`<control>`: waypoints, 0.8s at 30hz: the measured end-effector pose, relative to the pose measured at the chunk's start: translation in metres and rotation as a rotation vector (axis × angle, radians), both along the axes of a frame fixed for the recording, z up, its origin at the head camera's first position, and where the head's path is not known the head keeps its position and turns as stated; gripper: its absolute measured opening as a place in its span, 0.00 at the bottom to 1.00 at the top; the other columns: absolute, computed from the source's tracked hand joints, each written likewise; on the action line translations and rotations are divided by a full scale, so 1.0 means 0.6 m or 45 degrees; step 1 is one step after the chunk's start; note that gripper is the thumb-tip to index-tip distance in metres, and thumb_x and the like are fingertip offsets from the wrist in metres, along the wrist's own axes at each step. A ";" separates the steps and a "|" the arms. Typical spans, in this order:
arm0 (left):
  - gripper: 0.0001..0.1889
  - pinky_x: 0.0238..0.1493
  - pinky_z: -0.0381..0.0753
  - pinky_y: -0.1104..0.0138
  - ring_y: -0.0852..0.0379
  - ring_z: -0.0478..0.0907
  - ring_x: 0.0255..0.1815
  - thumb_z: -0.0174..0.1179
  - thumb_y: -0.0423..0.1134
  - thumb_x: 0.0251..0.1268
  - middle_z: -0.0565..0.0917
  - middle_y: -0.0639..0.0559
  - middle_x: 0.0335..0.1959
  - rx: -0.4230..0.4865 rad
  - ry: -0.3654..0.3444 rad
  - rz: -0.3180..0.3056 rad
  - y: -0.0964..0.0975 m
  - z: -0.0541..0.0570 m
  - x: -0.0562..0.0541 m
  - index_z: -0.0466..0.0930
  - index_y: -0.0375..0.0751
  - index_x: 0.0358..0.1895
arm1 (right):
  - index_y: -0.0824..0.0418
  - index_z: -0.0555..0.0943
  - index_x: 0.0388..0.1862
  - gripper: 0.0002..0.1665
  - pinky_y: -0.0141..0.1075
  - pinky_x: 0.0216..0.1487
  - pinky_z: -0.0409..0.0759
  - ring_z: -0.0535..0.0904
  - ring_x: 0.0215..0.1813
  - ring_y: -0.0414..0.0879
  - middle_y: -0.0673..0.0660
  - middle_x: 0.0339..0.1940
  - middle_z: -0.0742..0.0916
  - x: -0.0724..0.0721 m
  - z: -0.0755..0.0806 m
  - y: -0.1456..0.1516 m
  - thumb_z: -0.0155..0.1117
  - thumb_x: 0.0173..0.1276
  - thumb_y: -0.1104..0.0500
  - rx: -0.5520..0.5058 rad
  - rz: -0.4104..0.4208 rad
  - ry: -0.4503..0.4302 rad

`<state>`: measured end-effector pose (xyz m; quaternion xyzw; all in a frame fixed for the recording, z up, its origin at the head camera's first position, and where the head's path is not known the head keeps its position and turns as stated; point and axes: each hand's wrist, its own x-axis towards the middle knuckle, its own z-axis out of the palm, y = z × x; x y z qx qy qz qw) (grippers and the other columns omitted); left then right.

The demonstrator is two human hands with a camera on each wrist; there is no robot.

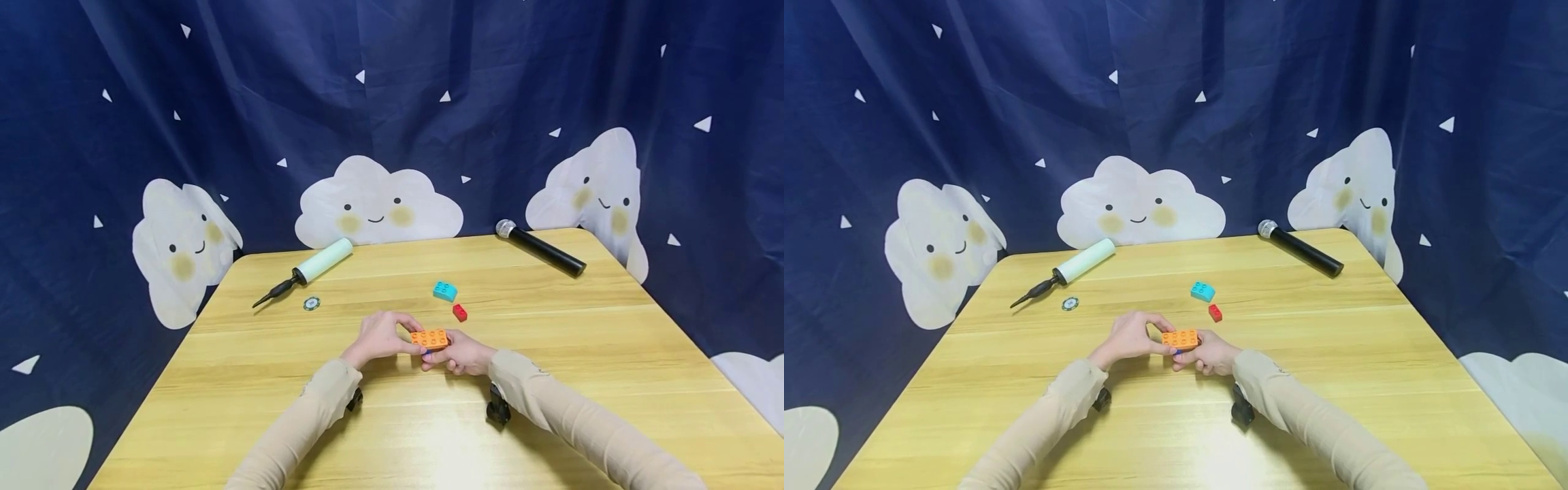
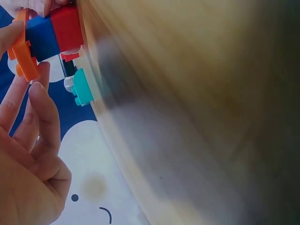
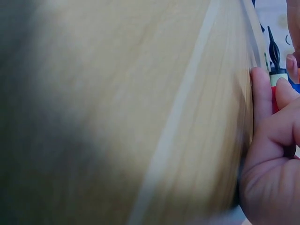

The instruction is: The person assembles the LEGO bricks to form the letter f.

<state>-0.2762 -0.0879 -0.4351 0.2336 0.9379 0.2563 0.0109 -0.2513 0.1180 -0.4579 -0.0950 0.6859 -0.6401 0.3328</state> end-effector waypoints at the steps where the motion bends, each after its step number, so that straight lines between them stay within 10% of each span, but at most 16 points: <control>1: 0.16 0.37 0.65 0.64 0.60 0.78 0.39 0.71 0.60 0.40 0.85 0.70 0.35 0.001 -0.004 0.001 0.000 -0.002 -0.001 0.85 0.67 0.36 | 0.66 0.69 0.62 0.24 0.22 0.15 0.57 0.61 0.14 0.31 0.53 0.30 0.89 0.000 0.000 0.000 0.60 0.67 0.66 0.000 -0.002 0.000; 24: 0.17 0.40 0.67 0.63 0.63 0.74 0.34 0.72 0.58 0.41 0.85 0.69 0.38 -0.012 -0.063 -0.046 0.001 0.001 -0.008 0.86 0.63 0.38 | 0.67 0.68 0.63 0.29 0.23 0.14 0.58 0.62 0.13 0.32 0.55 0.31 0.89 0.001 -0.007 -0.002 0.63 0.65 0.66 -0.011 -0.086 -0.025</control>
